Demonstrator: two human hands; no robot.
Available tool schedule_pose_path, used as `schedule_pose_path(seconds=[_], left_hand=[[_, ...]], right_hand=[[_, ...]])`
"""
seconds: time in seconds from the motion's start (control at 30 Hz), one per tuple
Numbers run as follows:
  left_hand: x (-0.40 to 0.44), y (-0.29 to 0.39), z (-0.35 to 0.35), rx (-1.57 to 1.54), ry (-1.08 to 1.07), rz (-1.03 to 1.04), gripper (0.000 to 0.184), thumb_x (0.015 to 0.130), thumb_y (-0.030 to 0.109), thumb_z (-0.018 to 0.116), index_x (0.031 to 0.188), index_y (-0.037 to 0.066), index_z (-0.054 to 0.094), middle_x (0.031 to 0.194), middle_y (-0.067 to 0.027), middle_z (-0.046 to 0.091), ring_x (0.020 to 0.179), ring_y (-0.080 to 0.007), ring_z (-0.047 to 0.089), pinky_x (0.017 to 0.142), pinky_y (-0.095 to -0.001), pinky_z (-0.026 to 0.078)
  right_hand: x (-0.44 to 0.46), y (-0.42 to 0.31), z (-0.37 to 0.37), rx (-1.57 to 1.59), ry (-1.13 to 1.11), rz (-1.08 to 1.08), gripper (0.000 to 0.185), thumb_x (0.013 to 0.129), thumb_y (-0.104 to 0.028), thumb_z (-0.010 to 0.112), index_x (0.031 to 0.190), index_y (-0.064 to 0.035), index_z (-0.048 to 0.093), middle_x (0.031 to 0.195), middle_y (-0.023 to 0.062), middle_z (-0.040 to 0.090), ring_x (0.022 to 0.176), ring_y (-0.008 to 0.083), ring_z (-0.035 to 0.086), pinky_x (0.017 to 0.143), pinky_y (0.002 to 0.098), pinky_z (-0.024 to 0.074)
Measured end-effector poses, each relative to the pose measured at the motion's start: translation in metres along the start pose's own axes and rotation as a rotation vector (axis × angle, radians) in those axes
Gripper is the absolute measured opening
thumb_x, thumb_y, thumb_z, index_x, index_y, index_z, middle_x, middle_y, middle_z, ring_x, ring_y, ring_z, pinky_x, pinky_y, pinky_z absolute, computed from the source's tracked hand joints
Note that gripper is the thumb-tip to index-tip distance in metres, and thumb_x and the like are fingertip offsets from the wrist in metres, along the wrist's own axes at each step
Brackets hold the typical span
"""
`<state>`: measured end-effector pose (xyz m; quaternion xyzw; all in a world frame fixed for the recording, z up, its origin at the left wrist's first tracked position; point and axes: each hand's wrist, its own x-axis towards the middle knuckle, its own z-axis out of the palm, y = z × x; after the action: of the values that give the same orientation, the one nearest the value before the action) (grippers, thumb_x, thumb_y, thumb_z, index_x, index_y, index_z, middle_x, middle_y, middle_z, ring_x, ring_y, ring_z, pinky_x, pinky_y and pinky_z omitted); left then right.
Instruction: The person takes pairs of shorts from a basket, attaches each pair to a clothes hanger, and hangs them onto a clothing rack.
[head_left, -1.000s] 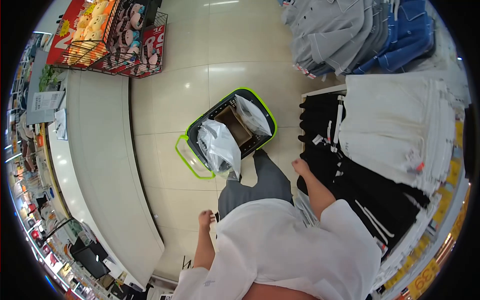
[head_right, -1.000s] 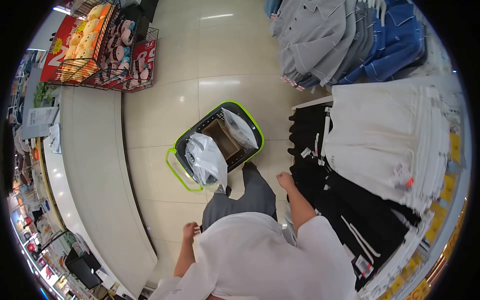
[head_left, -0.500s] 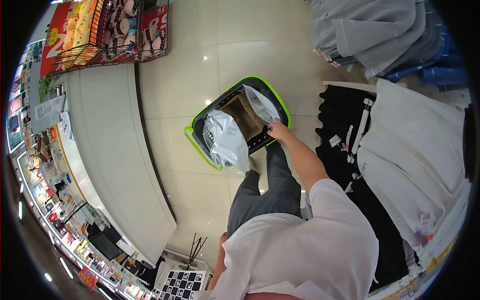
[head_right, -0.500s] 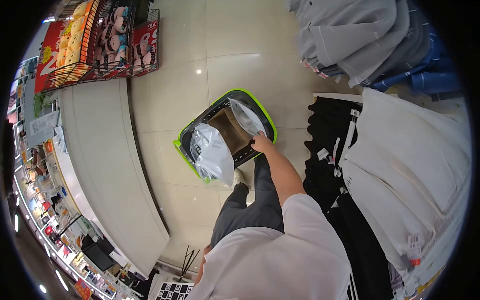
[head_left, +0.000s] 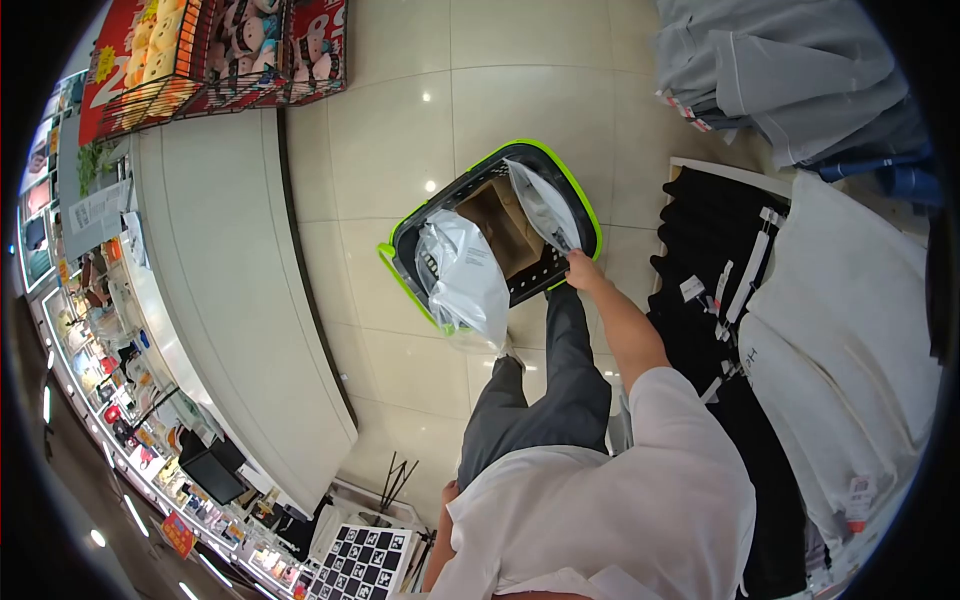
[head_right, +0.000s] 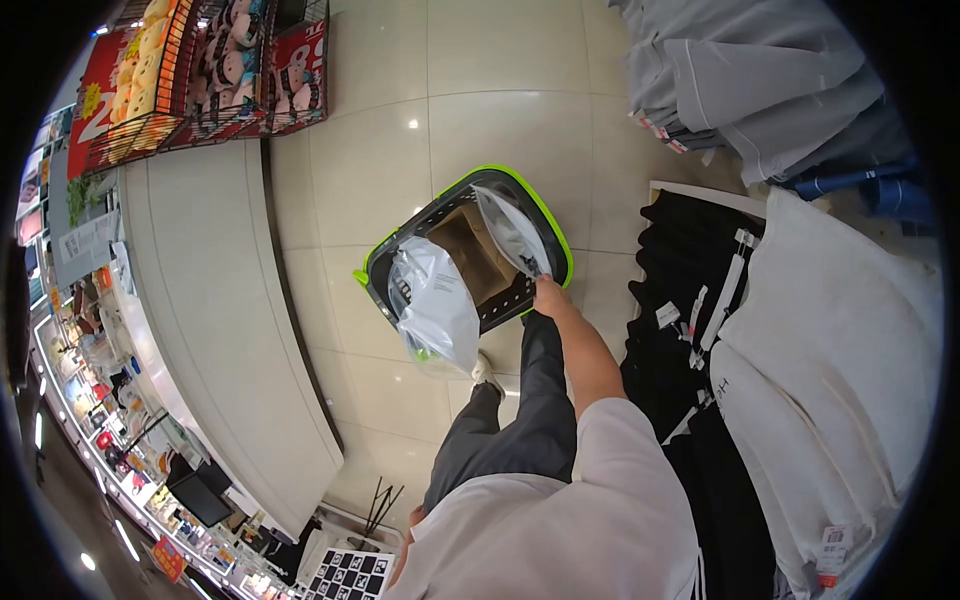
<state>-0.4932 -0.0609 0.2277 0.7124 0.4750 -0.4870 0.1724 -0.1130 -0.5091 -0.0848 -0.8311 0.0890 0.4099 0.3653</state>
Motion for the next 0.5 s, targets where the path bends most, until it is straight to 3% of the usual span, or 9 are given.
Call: schedule_pose_path(seconds=[0.07,0.13,0.17,0.23,0.27,0.33,0.37,0.4,0.5], left_hand=[[-0.003,0.003,-0.005,0.014,0.001,0.005,0.038,0.088,0.031,0.05,0.102,-0.001,0.063,0.091,-0.019,0.066,0.086,-0.0258,0.064,0.074,-0.0355,0.048],[0.0,0.021,-0.012,0.019,0.02,0.019,0.037,0.086,0.03,0.049,0.098,-0.002,0.064,0.088,-0.0214,0.065,0.085,-0.0306,0.064,0.073,-0.0386,0.048],[0.007,0.029,-0.019,0.02,0.014,0.031,0.037,0.086,0.03,0.049,0.098,-0.002,0.064,0.088,-0.0214,0.065,0.085,-0.0306,0.064,0.073,-0.0386,0.048],[0.026,0.047,-0.033,0.441,0.033,0.32,0.037,0.084,0.03,0.049,0.089,-0.003,0.065,0.083,-0.0236,0.064,0.081,-0.0371,0.063,0.072,-0.042,0.048],[0.031,0.064,-0.037,0.355,0.117,0.239,0.037,0.081,0.03,0.05,0.081,-0.004,0.065,0.079,-0.0251,0.063,0.077,-0.0402,0.062,0.07,-0.0443,0.048],[0.021,0.134,-0.047,0.123,0.381,0.309,0.033,0.078,0.026,0.055,0.077,-0.006,0.064,0.076,-0.024,0.064,0.075,-0.0378,0.063,0.069,-0.0447,0.049],[0.031,0.164,-0.057,0.164,0.285,0.357,0.034,0.079,0.027,0.057,0.083,-0.006,0.064,0.082,-0.0237,0.064,0.081,-0.0366,0.062,0.073,-0.0428,0.049],[0.035,0.194,-0.057,0.164,0.382,0.512,0.04,0.081,0.032,0.059,0.092,-0.006,0.062,0.092,-0.0234,0.062,0.089,-0.0354,0.06,0.078,-0.0398,0.048],[0.025,0.306,-0.049,-0.119,0.109,0.726,0.064,0.076,0.041,0.069,0.112,-0.008,0.052,0.111,-0.0248,0.054,0.1,-0.0328,0.056,0.086,-0.0372,0.045]], right_hand=[[-0.004,-0.009,0.002,-0.08,0.021,-0.064,0.026,0.075,-0.016,0.063,0.094,0.0009,0.063,0.106,0.0175,0.056,0.097,0.0342,0.056,0.085,0.0399,0.0457],[-0.01,-0.022,0.008,0.023,0.224,-0.195,0.014,0.074,-0.014,0.059,0.076,-0.0002,0.064,0.084,0.0174,0.059,0.08,0.0358,0.059,0.072,0.0433,0.0477],[-0.018,-0.03,0.01,-0.018,0.277,-0.222,0.013,0.074,-0.013,0.058,0.074,-0.0009,0.063,0.081,0.0168,0.058,0.077,0.0352,0.059,0.071,0.0432,0.0478],[-0.044,-0.051,0.006,-0.1,0.317,-0.286,0.013,0.076,-0.012,0.056,0.07,-0.0016,0.062,0.077,0.0163,0.057,0.074,0.0342,0.058,0.068,0.043,0.0478],[-0.059,-0.061,0.005,-0.141,0.303,-0.321,0.014,0.076,-0.012,0.055,0.068,-0.0016,0.062,0.077,0.0162,0.057,0.073,0.0338,0.058,0.068,0.0429,0.0478],[-0.085,-0.075,0.011,-0.185,0.369,-0.338,0.016,0.078,-0.011,0.055,0.068,0.0002,0.059,0.077,0.0162,0.056,0.074,0.0334,0.057,0.067,0.0427,0.0469],[-0.102,-0.085,0.01,-0.178,0.384,-0.339,0.014,0.079,-0.01,0.055,0.07,0.0002,0.059,0.078,0.0159,0.056,0.075,0.0332,0.057,0.067,0.0424,0.0465],[-0.119,-0.095,0.009,-0.168,0.399,-0.341,0.013,0.079,-0.009,0.054,0.071,0.0002,0.059,0.079,0.0157,0.056,0.076,0.033,0.057,0.068,0.0422,0.046],[-0.171,-0.128,0.001,-0.19,0.542,-0.381,0.011,0.08,-0.007,0.053,0.074,0.0008,0.058,0.08,0.0156,0.056,0.074,0.0332,0.056,0.067,0.043,0.0449]])
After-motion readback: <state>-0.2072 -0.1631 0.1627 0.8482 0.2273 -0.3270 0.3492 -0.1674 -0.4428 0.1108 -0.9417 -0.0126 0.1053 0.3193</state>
